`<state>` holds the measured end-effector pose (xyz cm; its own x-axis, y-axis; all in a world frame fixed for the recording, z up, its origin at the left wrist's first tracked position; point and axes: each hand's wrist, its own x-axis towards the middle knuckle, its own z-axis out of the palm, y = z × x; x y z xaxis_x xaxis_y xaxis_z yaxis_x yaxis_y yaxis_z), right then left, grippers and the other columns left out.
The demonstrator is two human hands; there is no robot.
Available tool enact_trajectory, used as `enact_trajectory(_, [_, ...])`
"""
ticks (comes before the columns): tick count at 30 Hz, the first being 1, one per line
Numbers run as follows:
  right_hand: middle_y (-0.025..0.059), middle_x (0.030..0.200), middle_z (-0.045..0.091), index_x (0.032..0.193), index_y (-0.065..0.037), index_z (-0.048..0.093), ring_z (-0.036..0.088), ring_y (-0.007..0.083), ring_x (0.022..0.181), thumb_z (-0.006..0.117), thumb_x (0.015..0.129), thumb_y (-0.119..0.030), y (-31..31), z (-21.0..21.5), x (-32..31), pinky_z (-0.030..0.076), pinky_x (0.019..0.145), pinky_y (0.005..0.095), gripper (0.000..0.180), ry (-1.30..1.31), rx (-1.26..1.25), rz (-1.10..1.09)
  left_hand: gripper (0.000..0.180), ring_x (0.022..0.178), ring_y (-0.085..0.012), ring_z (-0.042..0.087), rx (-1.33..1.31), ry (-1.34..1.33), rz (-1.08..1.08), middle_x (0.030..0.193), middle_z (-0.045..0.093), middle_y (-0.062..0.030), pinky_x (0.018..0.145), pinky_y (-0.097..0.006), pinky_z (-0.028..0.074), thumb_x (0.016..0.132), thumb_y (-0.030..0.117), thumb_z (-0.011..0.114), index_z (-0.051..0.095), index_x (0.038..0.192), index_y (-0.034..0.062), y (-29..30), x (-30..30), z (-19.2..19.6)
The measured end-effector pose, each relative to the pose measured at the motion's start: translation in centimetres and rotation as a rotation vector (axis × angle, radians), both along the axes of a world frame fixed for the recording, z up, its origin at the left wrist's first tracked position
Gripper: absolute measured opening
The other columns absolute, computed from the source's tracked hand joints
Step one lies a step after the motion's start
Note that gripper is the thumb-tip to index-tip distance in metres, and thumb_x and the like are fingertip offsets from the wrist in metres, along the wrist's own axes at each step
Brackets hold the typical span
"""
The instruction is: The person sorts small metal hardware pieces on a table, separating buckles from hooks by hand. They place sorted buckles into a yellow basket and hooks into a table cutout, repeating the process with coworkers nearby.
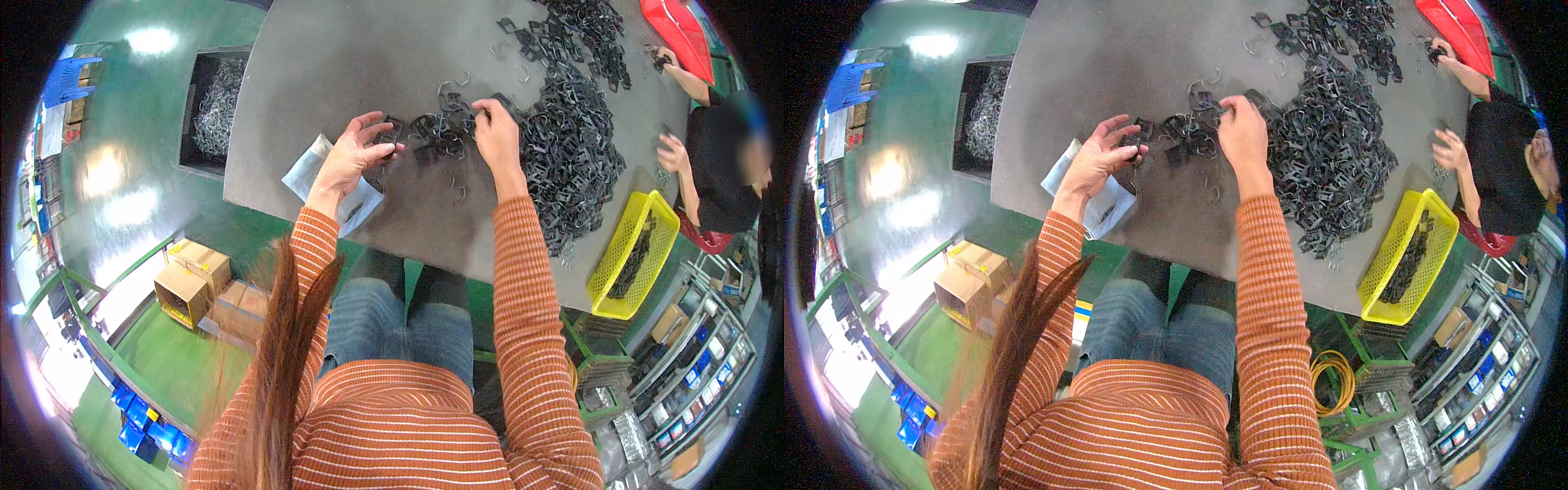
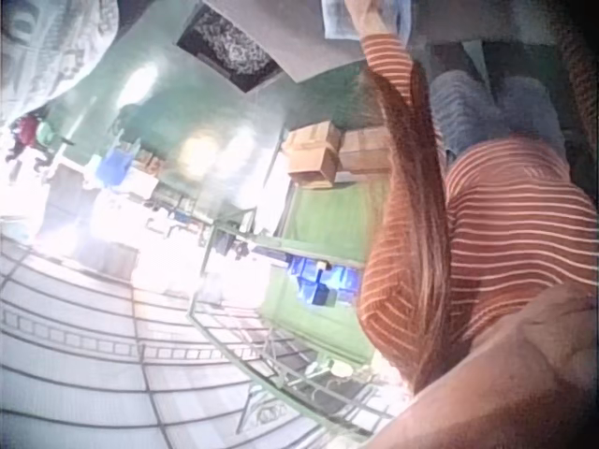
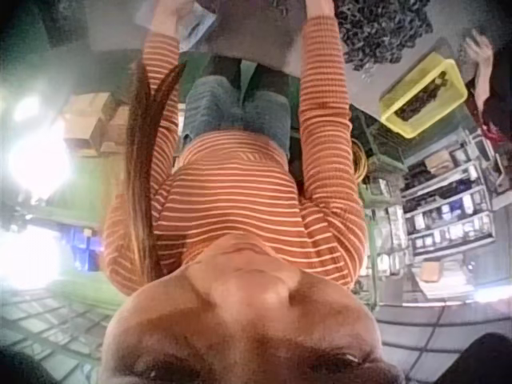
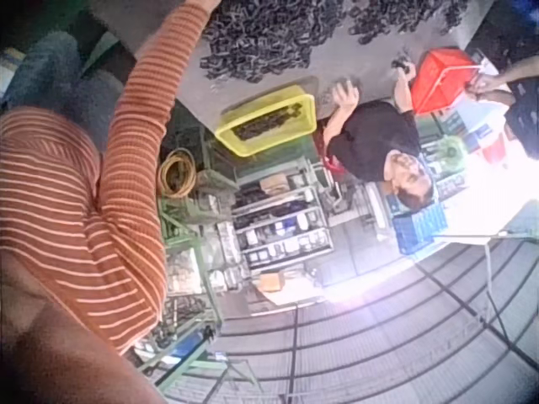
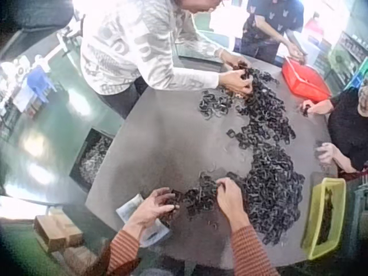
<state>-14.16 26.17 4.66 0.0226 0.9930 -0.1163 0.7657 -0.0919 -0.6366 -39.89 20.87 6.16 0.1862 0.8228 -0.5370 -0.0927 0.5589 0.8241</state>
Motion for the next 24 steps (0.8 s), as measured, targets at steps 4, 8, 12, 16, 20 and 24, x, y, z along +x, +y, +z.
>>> enact_trajectory(4, [0.0142, 0.101, 0.063, 0.107, -0.005, 0.061, 0.060, 0.0309, 0.101, 0.064, 0.079, -0.040, 4.2, 2.4, -5.7, 0.049, 0.082, 0.0428, 0.044, -0.505, -0.315, 0.034, 0.061, 0.095, -0.0194, 0.060, -0.139, -0.202, 0.009, 0.125, 0.048, -0.0132, 0.081, -0.028, 0.050, 0.077, 0.000, 0.065, 0.036, 0.131, 0.0041, 0.4, -1.0, 1.7])
enact_trajectory(8, [0.0155, 0.100, 0.065, 0.099, -0.005, 0.066, 0.062, 0.0279, 0.096, 0.070, 0.074, -0.036, 5.0, 1.5, -5.9, 0.049, 0.082, 0.0382, 0.040, -0.213, -0.407, 0.158, 0.062, 0.094, -0.0185, 0.060, -0.096, -0.184, 0.033, 0.120, 0.053, -0.0116, 0.081, -0.027, 0.050, 0.077, 0.002, 0.066, 0.036, 0.131, 0.0038, 0.5, -1.3, 1.3])
enact_trajectory(12, [0.0099, 0.077, 0.066, 0.093, -0.008, 0.069, 0.064, 0.0190, 0.071, 0.071, 0.071, -0.027, 3.6, 3.3, -3.7, 0.049, 0.066, 0.0322, 0.030, 0.115, -0.389, 0.029, 0.058, 0.090, -0.0161, 0.061, -0.098, 0.224, -0.194, 0.114, 0.057, -0.0102, 0.076, -0.027, 0.052, 0.076, 0.003, 0.067, 0.040, 0.127, 0.0023, 0.9, -2.5, -0.6])
enact_trajectory(16, [0.0038, 0.066, 0.063, 0.091, -0.008, 0.070, 0.055, 0.0099, 0.051, 0.072, 0.072, -0.023, 1.6, 4.0, 0.0, 0.043, 0.051, 0.0256, 0.025, 0.293, -0.417, -0.160, 0.036, 0.080, -0.0156, 0.063, -0.044, 0.348, -0.038, 0.101, 0.061, -0.0096, 0.067, -0.027, 0.053, 0.077, 0.002, 0.064, 0.053, 0.111, -0.0009, 0.9, -0.9, -0.3])
enact_trajectory(20, [0.0026, 0.066, 0.064, 0.092, -0.007, 0.071, 0.053, 0.0098, 0.050, 0.071, 0.074, -0.026, -0.6, 4.1, 2.4, 0.043, 0.052, 0.0261, 0.027, 0.374, -0.356, -0.360, 0.021, 0.078, -0.0143, 0.063, -0.029, 0.326, -0.025, 0.092, 0.063, -0.0079, 0.067, -0.026, 0.051, 0.081, 0.005, 0.062, 0.059, 0.101, 0.0008, 1.3, -0.7, 0.1])
enact_trajectory(24, [-0.0026, 0.061, 0.057, 0.088, -0.003, 0.071, 0.043, 0.0061, 0.049, 0.073, 0.073, -0.025, -1.6, 4.7, 5.2, 0.033, 0.047, 0.0230, 0.027, 0.510, -0.421, -0.454, 0.018, 0.074, -0.0134, 0.064, -0.082, 0.217, -0.062, 0.087, 0.064, -0.0074, 0.064, -0.024, 0.051, 0.079, 0.002, 0.063, 0.061, 0.096, -0.0004, 2.0, -1.4, -0.6])
